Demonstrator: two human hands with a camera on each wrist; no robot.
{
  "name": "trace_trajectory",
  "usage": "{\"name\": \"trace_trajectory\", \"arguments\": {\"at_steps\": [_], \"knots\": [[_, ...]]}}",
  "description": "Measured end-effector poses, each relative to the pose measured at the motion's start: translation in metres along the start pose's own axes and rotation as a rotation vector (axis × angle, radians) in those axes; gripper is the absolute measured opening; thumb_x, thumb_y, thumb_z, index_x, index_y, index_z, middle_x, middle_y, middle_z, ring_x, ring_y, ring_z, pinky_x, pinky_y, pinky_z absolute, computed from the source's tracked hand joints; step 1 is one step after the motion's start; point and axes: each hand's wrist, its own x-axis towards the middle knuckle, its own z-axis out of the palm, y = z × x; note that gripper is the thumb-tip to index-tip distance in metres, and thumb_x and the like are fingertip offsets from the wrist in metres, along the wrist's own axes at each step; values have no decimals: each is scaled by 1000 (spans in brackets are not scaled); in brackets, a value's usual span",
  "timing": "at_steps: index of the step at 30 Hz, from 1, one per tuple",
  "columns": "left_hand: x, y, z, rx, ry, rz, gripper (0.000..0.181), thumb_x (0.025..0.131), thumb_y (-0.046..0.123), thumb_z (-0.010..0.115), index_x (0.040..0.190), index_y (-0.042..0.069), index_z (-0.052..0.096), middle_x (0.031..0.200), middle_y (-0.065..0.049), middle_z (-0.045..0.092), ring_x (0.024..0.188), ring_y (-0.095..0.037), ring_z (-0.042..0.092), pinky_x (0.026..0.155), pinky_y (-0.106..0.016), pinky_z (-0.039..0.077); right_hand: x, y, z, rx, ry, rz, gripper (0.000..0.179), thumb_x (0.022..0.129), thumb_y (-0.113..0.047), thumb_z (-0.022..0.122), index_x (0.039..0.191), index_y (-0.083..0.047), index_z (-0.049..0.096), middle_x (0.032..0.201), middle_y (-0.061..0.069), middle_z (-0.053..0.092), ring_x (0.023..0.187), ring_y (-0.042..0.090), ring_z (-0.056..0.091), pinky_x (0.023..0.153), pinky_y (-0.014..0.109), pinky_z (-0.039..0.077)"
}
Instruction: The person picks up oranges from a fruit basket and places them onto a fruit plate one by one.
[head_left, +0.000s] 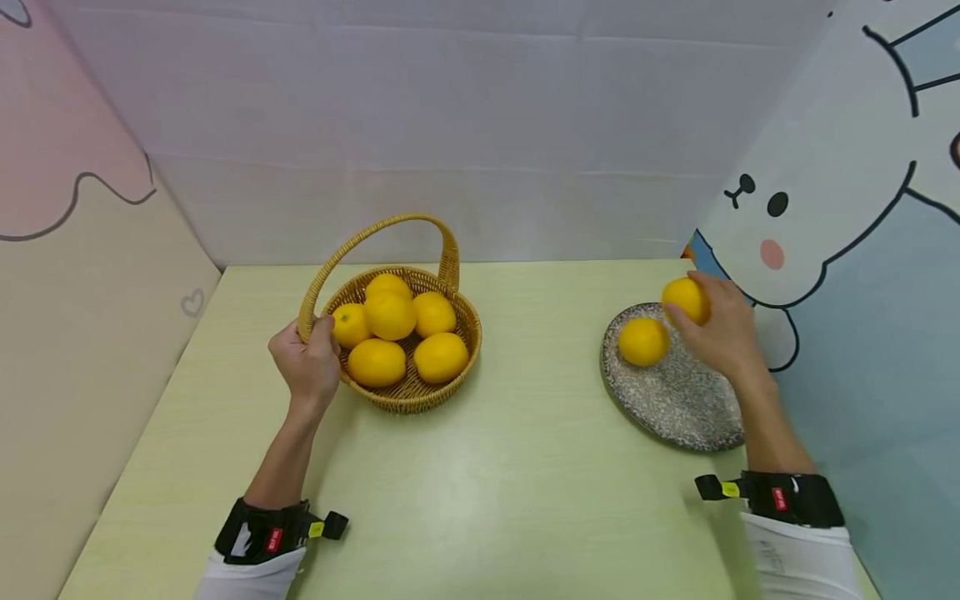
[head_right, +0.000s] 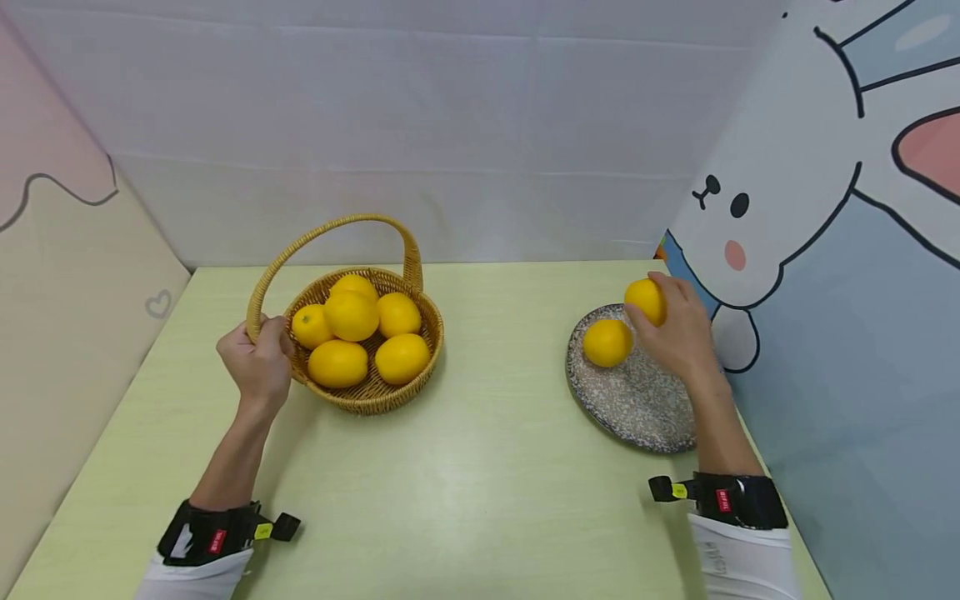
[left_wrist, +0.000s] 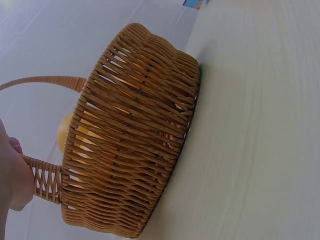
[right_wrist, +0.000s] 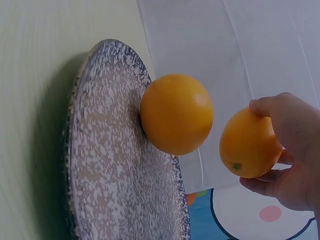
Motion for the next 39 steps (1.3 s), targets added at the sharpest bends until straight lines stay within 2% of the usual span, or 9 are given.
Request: {"name": "trace_trajectory", "arguments": {"at_steps": [2,8,12,15,18,32,39], "knots": [[-1,8,3,3,1,4,45,93,-11,49,52,8,43,42,11,40,33,0,31,30,-12,20,0,6,-1,0,1,17,65,98,-30,66,152,0,47,145,31,46,117,49,45,82,64,42],[-2,10,3,31,8,2,45,93,-10,49,53,9,43,42,11,40,33,0,31,31,-11,21,0,17,-2,-21,-16,51,66,100,-34,63,153,1,44,148,31,44,119,50,43,82,65,42],[-1,-1,0,28,11,-8,45,94,-10,49,53,9,44,42,11,40,33,0,31,31,-11,21,1,22,0,-35,-55,75,68,101,-38,60,154,1,42,146,34,43,115,52,43,79,66,42],[1,-13,-4,26,8,-17,45,95,-9,50,54,9,44,43,10,39,33,-2,31,30,-12,20,2,26,3,-44,-78,70,68,101,-38,60,153,3,42,144,36,44,114,52,44,78,65,42],[2,-19,-7,40,4,-16,45,96,-7,52,54,9,45,42,9,39,32,-4,30,29,-14,20,4,30,6,-41,-94,61,67,101,-35,61,152,6,43,141,38,45,113,51,44,79,64,42],[2,-19,-8,15,-10,-3,43,96,-4,55,55,9,47,42,6,39,32,-6,31,29,-16,20,9,43,22,-65,-170,88,69,102,-36,60,149,12,42,132,37,50,108,49,47,83,64,41],[2,-19,-8,17,-9,-1,43,96,-4,55,55,8,46,43,6,40,32,-6,31,29,-16,20,13,45,26,-77,-197,103,70,102,-39,58,148,12,43,129,38,52,103,49,50,79,62,42]]}}
